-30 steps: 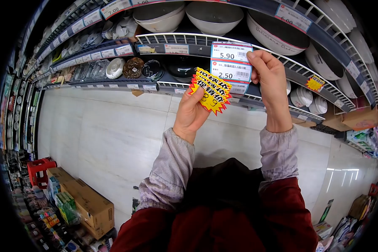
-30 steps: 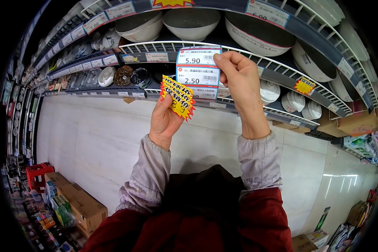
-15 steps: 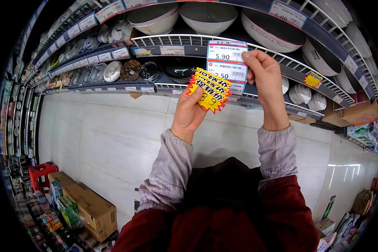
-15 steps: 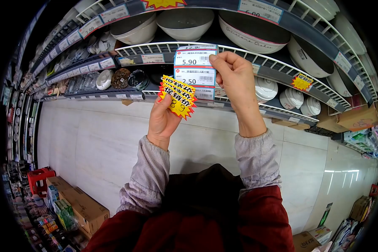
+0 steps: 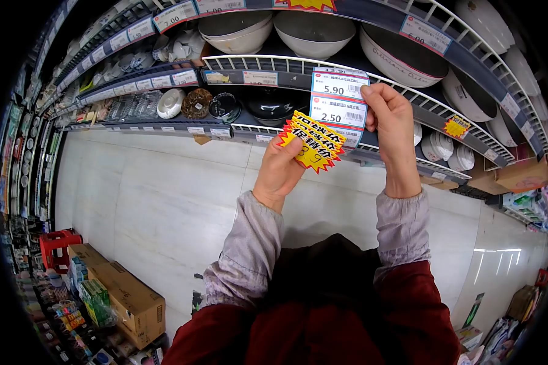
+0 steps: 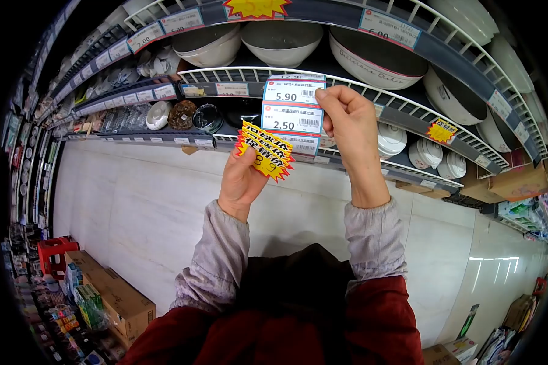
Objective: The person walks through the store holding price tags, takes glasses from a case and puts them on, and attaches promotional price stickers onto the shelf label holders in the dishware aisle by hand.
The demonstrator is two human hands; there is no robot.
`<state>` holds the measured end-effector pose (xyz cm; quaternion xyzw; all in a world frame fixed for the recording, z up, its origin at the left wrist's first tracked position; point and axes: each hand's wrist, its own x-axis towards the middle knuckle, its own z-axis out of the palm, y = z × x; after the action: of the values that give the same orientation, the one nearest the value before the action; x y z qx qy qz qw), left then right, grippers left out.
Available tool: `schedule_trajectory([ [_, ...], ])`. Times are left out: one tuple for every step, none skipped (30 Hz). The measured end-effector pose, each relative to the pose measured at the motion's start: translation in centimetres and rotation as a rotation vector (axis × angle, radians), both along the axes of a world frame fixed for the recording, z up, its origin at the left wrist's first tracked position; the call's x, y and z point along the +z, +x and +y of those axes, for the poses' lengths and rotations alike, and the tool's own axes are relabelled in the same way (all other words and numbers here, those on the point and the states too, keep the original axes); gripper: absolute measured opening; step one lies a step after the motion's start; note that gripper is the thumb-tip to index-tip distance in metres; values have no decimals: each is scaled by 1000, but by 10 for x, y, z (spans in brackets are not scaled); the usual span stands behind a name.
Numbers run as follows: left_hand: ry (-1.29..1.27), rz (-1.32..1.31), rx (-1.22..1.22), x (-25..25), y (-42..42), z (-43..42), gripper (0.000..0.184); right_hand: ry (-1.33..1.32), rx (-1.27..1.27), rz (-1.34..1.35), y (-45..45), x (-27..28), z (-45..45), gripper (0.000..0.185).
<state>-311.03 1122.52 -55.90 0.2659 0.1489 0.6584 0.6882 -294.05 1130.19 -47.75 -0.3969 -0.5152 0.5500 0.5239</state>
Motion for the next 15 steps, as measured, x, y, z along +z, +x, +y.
schedule_trajectory([
  [-18, 18, 9, -1, 0, 0, 40, 0, 0, -3, 0, 1, 0, 16],
  [-20, 19, 5, -1, 0, 0, 40, -2, -4, -2, 0, 1, -1, 16],
  [-24, 28, 7, 0, -1, 0, 40, -6, -2, 6, -1, 2, -1, 16],
  [-28, 38, 9, 0, -1, 0, 41, -10, -1, 14, -1, 2, -1, 16],
  [-30, 38, 4, 0, 0, 0, 41, -12, -6, 14, -1, 2, -1, 16],
  [-26, 37, 9, 1, 0, 0, 41, -10, 0, 14, -1, 2, -1, 16],
  [-22, 37, 15, 1, 1, 1, 41, -8, 7, 13, 0, 1, -1, 17],
  [-23, 37, 12, 2, 1, 1, 41, -8, 5, 13, 0, 1, -1, 17],
  [-27, 45, 19, 2, 2, 1, 41, 1, 11, 3, 1, 1, -1, 17],
  [-31, 52, 25, 2, 2, 1, 41, 11, 18, -7, 1, 0, -1, 18],
  [-31, 53, 25, 2, 2, 1, 41, 10, 18, -7, 1, 1, -1, 18],
  [-34, 52, 26, 1, 2, 1, 40, 9, 14, -11, 1, 2, -2, 18],
  [-38, 52, 26, 1, 2, 1, 40, 6, 9, -15, 1, 2, -2, 18],
  [-39, 52, 24, 1, 2, 1, 40, 5, 7, -14, 2, 2, -2, 18],
  [-38, 49, 26, 1, 3, 1, 40, 10, 13, -16, 2, 2, -2, 18],
])
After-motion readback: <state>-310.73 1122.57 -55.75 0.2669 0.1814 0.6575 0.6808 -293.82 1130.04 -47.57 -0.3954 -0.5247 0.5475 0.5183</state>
